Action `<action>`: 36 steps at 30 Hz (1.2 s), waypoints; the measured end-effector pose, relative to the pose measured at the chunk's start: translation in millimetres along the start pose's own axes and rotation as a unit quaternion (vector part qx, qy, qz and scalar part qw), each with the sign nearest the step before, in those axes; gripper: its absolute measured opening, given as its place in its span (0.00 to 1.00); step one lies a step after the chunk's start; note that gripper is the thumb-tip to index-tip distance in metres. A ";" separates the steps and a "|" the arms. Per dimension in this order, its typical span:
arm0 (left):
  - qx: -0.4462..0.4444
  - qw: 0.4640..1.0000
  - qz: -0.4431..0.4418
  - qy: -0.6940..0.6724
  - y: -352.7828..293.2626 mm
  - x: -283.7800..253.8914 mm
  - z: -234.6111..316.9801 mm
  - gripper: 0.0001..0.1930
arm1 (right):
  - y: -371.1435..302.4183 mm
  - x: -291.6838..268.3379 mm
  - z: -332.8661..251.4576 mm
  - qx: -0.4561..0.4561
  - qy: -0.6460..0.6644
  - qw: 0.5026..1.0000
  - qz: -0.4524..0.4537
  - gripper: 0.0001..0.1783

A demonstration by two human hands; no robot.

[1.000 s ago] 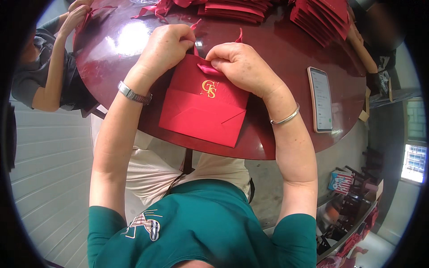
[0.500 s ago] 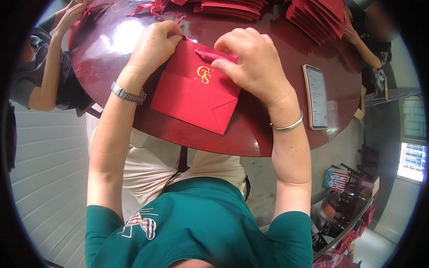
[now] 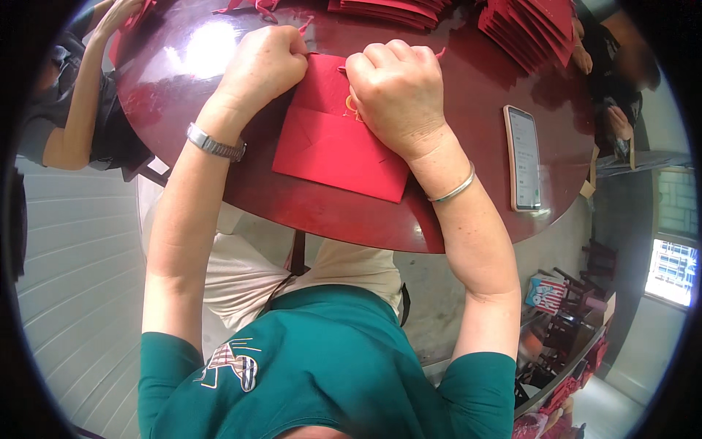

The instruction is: The person assembles paper gift bags by hand, threading ribbons into the pre-cut slots of folded paper bags to attach handles.

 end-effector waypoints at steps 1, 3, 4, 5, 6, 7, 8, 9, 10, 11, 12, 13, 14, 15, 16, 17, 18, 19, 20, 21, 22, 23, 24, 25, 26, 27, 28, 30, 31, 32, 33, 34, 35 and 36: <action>-0.019 0.999 -0.001 0.033 -0.1 -0.2 2.1 0.10 | -1.2 1.9 -1.1 -0.002 -0.005 1.000 0.010 0.05; -0.038 0.997 -0.002 0.065 0.2 0.1 1.1 0.10 | -0.8 1.5 -0.8 -0.005 -0.012 1.000 0.018 0.06; -0.040 0.997 0.021 0.058 1.4 -2.1 -1.6 0.10 | 0.6 -1.4 -3.0 -0.037 0.014 0.999 0.035 0.06; -0.042 0.997 0.044 0.052 1.9 -4.3 -4.3 0.10 | 1.1 -4.4 -4.8 -0.068 0.039 0.996 0.051 0.06; -0.045 0.997 0.045 0.051 1.6 -4.4 -7.5 0.10 | 1.1 -5.5 -3.8 -0.071 0.041 0.995 0.051 0.06; -0.031 0.998 0.050 0.040 2.6 -4.3 -8.0 0.09 | 0.5 -5.1 0.6 -0.062 0.106 0.992 0.030 0.07; -0.016 0.998 0.054 0.028 3.7 -4.5 -8.1 0.09 | -1.1 -4.4 6.0 -0.053 0.170 0.984 0.009 0.07; -0.015 0.998 0.055 0.027 4.3 -5.1 -10.7 0.09 | -5.6 -2.2 21.3 0.014 0.209 0.978 0.019 0.07; 0.002 0.998 0.057 0.012 4.4 -5.4 -11.2 0.09 | -10.6 1.2 36.9 0.112 0.252 0.960 0.051 0.08; 0.019 0.998 0.060 -0.003 4.6 -5.6 -11.3 0.10 | -16.7 8.6 50.4 0.200 0.300 0.933 -0.001 0.08; 0.021 0.998 0.059 -0.004 3.4 -4.6 -12.7 0.10 | -24.5 15.4 62.2 0.285 0.344 0.893 -0.052 0.09; 0.070 0.993 0.099 0.006 -1.1 -9.1 -4.3 0.10 | -28.7 17.1 66.2 0.307 0.380 0.863 -0.128 0.10; 0.119 0.983 0.139 0.017 -6.3 -12.2 5.0 0.11 | -32.2 18.2 72.5 0.311 0.376 0.864 -0.127 0.10; 0.157 0.970 0.185 0.018 -10.4 -13.8 15.3 0.12 | -35.6 25.6 74.2 0.290 0.400 0.851 -0.180 0.10; 0.161 0.970 0.181 0.016 -11.3 -14.0 25.2 0.12 | -39.9 32.8 73.3 0.268 0.423 0.834 -0.233 0.11; 0.191 0.974 0.120 -0.015 -10.3 -9.3 37.4 0.11 | -42.0 36.9 75.7 0.277 0.404 0.843 -0.221 0.12; 0.221 0.973 0.057 -0.047 -9.1 -1.4 47.2 0.11 | -44.4 41.0 76.8 0.283 0.402 0.843 -0.220 0.12; 0.238 0.969 0.039 -0.047 -6.1 3.9 54.1 0.10 | -46.7 47.1 78.8 0.312 0.387 0.835 -0.236 0.12; 0.241 0.969 0.036 -0.047 -2.6 7.1 59.7 0.10 | -49.6 53.2 80.4 0.340 0.371 0.827 -0.252 0.13; 0.189 0.980 -0.054 -0.022 3.7 19.4 60.5 0.10 | -50.9 58.1 81.2 0.348 0.343 0.835 -0.252 0.14; 0.134 0.981 -0.142 0.005 7.0 29.9 60.9 0.10 | -48.9 58.8 80.5 0.351 0.343 0.835 -0.250 0.14; 0.128 0.977 -0.169 -0.005 6.5 34.6 63.8 0.10 | -45.7 58.4 79.0 0.341 0.316 0.849 -0.252 0.14; 0.129 0.977 -0.171 -0.003 6.2 38.7 63.3 0.10 | -43.4 58.7 77.4 0.331 0.289 0.862 -0.254 0.15; 0.117 0.977 -0.175 -0.039 3.7 40.8 64.1 0.10 | -42.1 57.1 74.7 0.307 0.306 0.880 -0.192 0.14; 0.103 0.975 -0.180 -0.075 2.7 42.8 64.8 0.11 | -44.0 59.0 77.9 0.314 0.306 0.879 -0.190 0.14; 0.069 0.973 -0.208 -0.069 1.5 46.1 61.7 0.12 | -42.9 60.4 77.6 0.277 0.326 0.884 -0.188 0.13; 0.072 0.973 -0.211 -0.065 -0.1 45.6 62.5 0.12 | -38.8 59.2 76.0 0.238 0.347 0.889 -0.183 0.13; 0.047 0.971 -0.199 -0.126 -1.2 43.3 57.8 0.12 | -40.7 53.5 78.7 0.235 0.372 0.872 -0.213 0.12; 0.050 0.971 -0.200 -0.122 -1.2 41.5 56.1 0.12 | -40.9 52.1 77.0 0.224 0.396 0.856 -0.244 0.11; 0.050 0.967 -0.194 -0.159 -1.1 39.1 54.1 0.12 | -41.3 51.7 76.8 0.227 0.396 0.857 -0.241 0.11; 0.049 0.961 -0.187 -0.196 -1.3 37.1 52.3 0.12 | -43.2 53.1 75.9 0.232 0.388 0.856 -0.251 0.10; 0.052 0.961 -0.187 -0.196 -2.3 36.8 52.1 0.12 | -43.4 53.0 76.8 0.236 0.379 0.856 -0.262 0.09; 0.061 0.956 -0.181 -0.224 -4.1 35.8 52.9 0.12 | -42.3 51.6 76.5 0.235 0.377 0.857 -0.261 0.09; 0.071 0.949 -0.175 -0.252 -4.7 34.8 54.0 0.12 | -41.6 50.5 75.4 0.242 0.352 0.863 -0.269 0.09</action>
Point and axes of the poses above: each hand's wrist, its own y-axis towards the middle knuckle, its own x-axis out of the palm, z = x × y, the point moved 5 cm from there along y, towards the middle knuckle, and after that the axes turned 13 degrees about -y, right-handed, at the moved point
